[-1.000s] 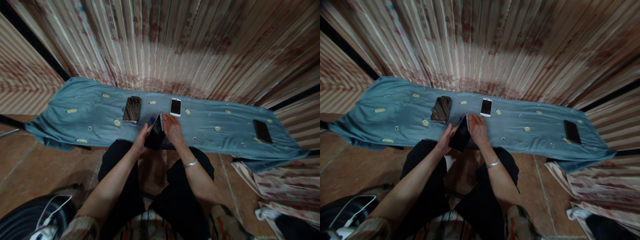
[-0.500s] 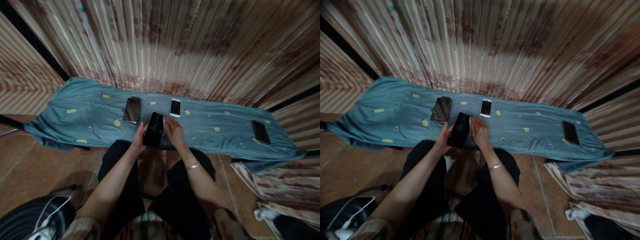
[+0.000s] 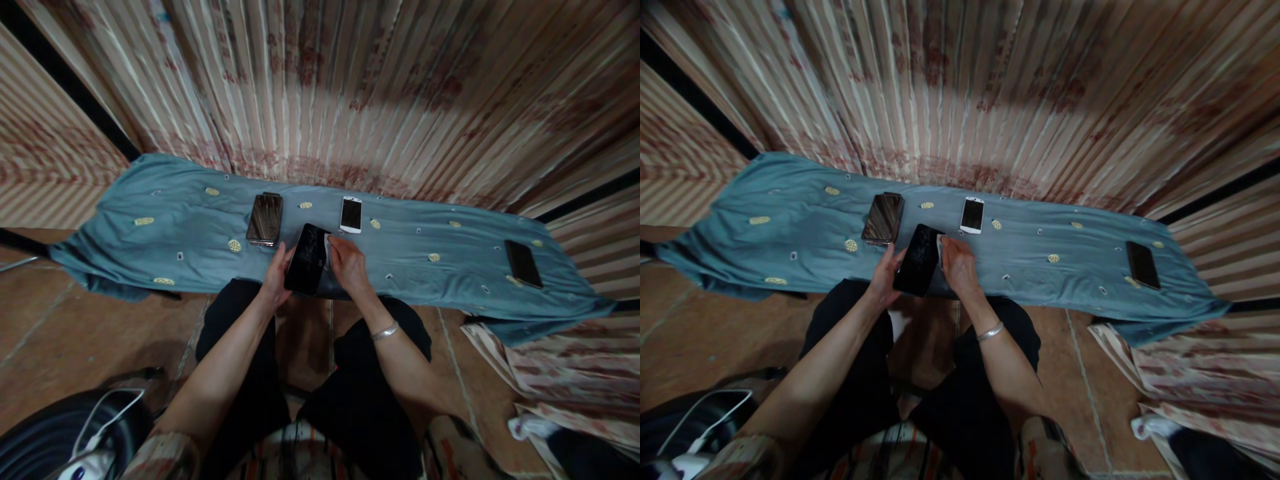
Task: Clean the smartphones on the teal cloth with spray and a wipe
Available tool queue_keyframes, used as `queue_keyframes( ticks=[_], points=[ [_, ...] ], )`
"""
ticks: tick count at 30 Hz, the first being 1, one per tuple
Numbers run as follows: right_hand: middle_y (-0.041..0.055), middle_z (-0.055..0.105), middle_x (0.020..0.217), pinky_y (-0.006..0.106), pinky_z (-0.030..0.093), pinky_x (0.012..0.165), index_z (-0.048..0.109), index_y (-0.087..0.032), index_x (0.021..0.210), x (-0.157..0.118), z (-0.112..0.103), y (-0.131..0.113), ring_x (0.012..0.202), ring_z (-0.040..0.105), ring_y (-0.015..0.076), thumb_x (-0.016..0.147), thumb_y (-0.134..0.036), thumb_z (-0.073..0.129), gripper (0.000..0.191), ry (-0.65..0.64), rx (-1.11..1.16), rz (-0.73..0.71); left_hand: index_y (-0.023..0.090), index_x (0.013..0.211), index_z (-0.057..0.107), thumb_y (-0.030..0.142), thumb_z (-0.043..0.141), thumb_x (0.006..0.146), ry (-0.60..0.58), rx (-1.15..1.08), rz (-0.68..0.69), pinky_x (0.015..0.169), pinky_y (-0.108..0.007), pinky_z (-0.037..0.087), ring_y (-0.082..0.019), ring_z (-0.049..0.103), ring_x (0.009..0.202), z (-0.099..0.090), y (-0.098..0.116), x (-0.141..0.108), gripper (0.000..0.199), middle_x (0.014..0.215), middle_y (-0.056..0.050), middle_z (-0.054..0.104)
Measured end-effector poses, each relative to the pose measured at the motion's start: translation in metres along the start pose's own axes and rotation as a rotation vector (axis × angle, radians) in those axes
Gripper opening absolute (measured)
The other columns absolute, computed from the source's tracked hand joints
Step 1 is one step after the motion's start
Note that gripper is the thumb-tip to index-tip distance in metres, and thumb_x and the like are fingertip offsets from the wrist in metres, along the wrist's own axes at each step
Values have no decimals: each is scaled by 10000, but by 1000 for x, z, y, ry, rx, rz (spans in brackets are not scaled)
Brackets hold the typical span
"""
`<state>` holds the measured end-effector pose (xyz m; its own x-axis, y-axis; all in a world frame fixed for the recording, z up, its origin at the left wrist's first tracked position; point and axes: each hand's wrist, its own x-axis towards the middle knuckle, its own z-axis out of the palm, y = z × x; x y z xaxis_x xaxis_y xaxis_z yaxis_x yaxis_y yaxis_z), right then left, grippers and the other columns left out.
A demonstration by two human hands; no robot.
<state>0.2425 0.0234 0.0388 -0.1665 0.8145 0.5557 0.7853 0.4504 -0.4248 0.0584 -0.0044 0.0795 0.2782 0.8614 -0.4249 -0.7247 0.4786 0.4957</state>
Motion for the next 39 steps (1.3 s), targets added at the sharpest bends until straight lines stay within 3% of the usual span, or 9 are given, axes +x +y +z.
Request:
queue_keyframes(
  ticks=[6,15,23,31,39],
  points=[
    [154,808,1212,413,609,1009,745,-168,1289,-13,2,-12,1091,759,261,1078,-193,439,372,-73,23,-40,142,1374,717,493,323,1116,40,14,39,990,-408,602,-286,804,1030,0,5,-1,587,1034,-118,844],
    [134,808,1182,408,600,1018,751,-185,1268,-6,-4,-1,1095,755,261,1089,-203,438,360,0,41,4,115,1399,704,502,358,1110,22,26,1,1021,-429,589,-303,802,1037,-1,-1,1,594,1060,-139,843],
    [139,810,1193,430,612,990,746,-205,1268,-12,0,-6,1064,766,278,1079,-219,471,334,-60,84,-11,132,1375,720,505,340,1112,0,25,36,1015,-411,591,-292,801,1047,-4,2,3,594,1038,-119,846],
    [119,807,1217,416,610,1026,746,-197,1267,-6,-2,0,1114,754,257,1058,-198,460,354,30,93,31,133,1385,718,566,458,1068,-65,27,4,1013,-435,594,-318,796,1061,-14,-2,8,596,1085,-135,842],
    [120,809,1207,383,612,1001,743,-202,1262,-20,5,-17,1090,760,241,1050,-194,511,315,-98,137,-12,143,1314,749,523,365,1102,25,16,96,982,-421,601,-290,801,1000,-12,5,7,580,1008,-112,843]
  ],
)
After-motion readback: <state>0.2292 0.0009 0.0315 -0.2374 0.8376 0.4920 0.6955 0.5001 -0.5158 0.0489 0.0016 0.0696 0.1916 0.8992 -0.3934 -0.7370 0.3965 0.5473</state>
